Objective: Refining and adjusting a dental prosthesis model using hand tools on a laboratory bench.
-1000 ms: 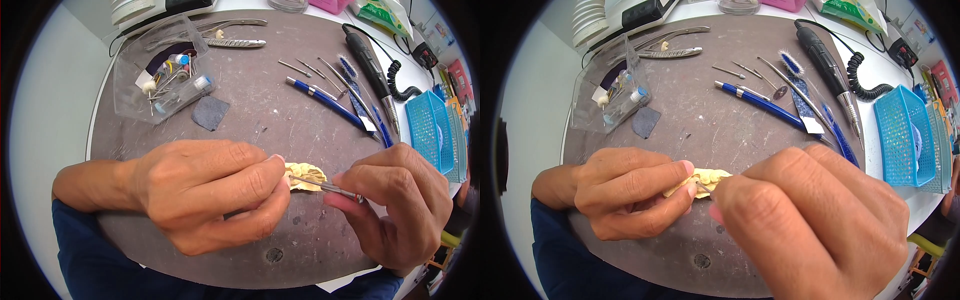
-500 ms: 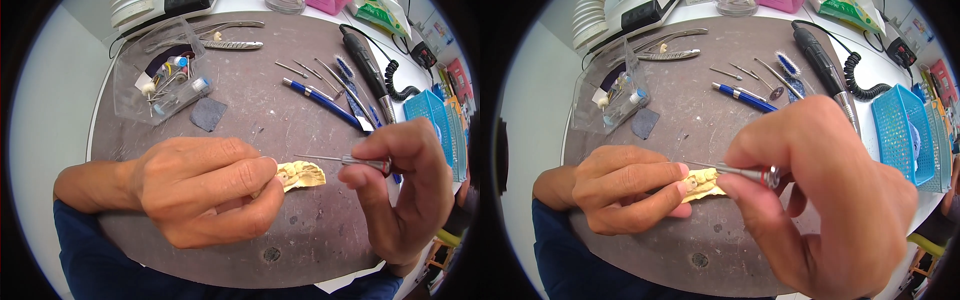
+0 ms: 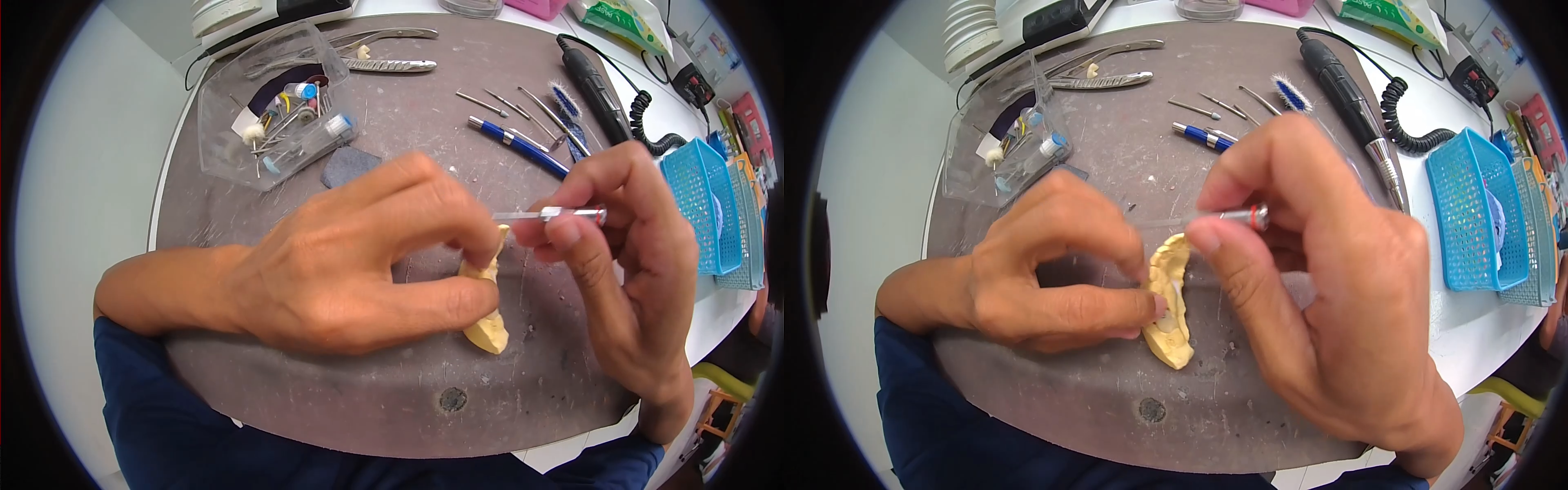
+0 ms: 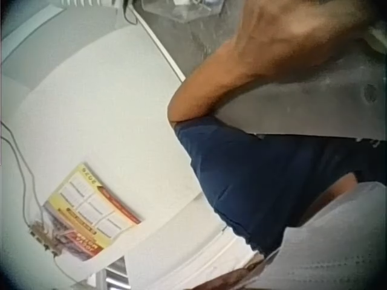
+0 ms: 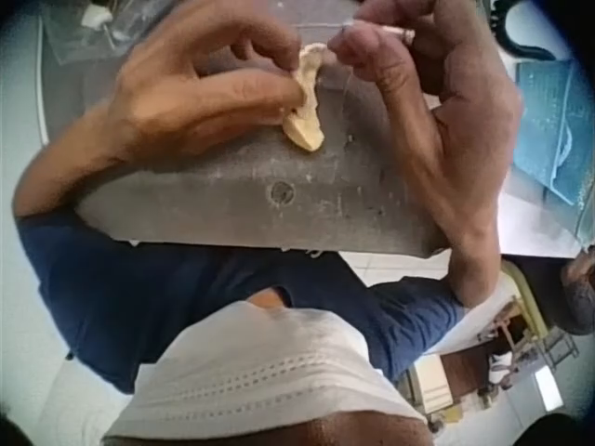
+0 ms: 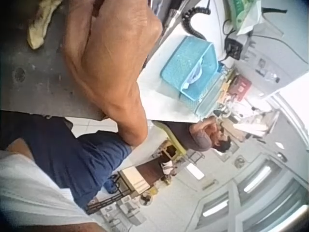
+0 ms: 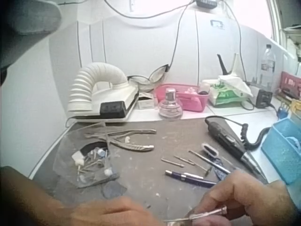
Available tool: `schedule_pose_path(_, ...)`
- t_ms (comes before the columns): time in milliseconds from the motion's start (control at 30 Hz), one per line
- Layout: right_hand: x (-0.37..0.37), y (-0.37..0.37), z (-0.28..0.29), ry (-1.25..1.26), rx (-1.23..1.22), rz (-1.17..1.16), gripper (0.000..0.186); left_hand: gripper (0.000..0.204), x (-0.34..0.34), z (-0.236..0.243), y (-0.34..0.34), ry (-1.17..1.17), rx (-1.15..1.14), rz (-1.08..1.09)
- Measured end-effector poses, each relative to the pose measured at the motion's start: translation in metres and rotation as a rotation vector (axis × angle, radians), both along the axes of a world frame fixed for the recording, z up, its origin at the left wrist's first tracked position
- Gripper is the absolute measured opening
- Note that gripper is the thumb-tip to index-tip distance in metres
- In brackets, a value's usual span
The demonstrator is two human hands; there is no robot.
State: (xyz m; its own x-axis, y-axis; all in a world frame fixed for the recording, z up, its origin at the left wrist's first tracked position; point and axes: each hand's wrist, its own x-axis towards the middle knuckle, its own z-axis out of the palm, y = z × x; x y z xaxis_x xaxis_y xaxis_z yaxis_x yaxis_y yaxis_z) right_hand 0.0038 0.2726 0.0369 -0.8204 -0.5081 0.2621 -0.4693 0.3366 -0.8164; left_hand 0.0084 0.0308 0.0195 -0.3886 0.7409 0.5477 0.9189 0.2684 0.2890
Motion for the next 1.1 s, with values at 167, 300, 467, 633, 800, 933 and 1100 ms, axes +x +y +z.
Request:
schedule_pose_path(167,-0.002,0.008,0.013,0.061,-0.08,-0.228,0.02,0.025,-0.006,-0.004,0.01,-0.279,0.081,-0.042)
schedule_pose_path(300,0.003,-0.006,-0.003,0.309,-0.251,-0.251,0.021,0.022,0.0,0.002,0.01,-0.511,0.121,0.022)
schedule_pose_path(467,0.004,0.001,-0.005,0.246,-0.277,-0.209,0.019,0.019,0.003,0.003,0.007,-0.605,0.086,0.022)
schedule_pose_path(633,0.005,0.009,0.006,0.239,-0.048,-0.186,0.015,0.014,0.011,-0.002,0.006,-0.59,0.123,0.033)
schedule_pose_path(800,0.004,0.007,0.009,0.304,-0.016,-0.189,0.019,0.015,0.007,-0.009,0.003,-0.537,0.154,0.041)
schedule_pose_path(933,0.012,0.011,0.023,0.247,0.042,-0.165,0.02,0.015,0.002,-0.012,0.01,-0.528,0.231,0.006)
schedule_pose_path(1100,0.027,0.009,0.026,0.176,0.069,-0.117,0.022,0.016,0.001,-0.011,0.006,-0.567,0.228,0.018)
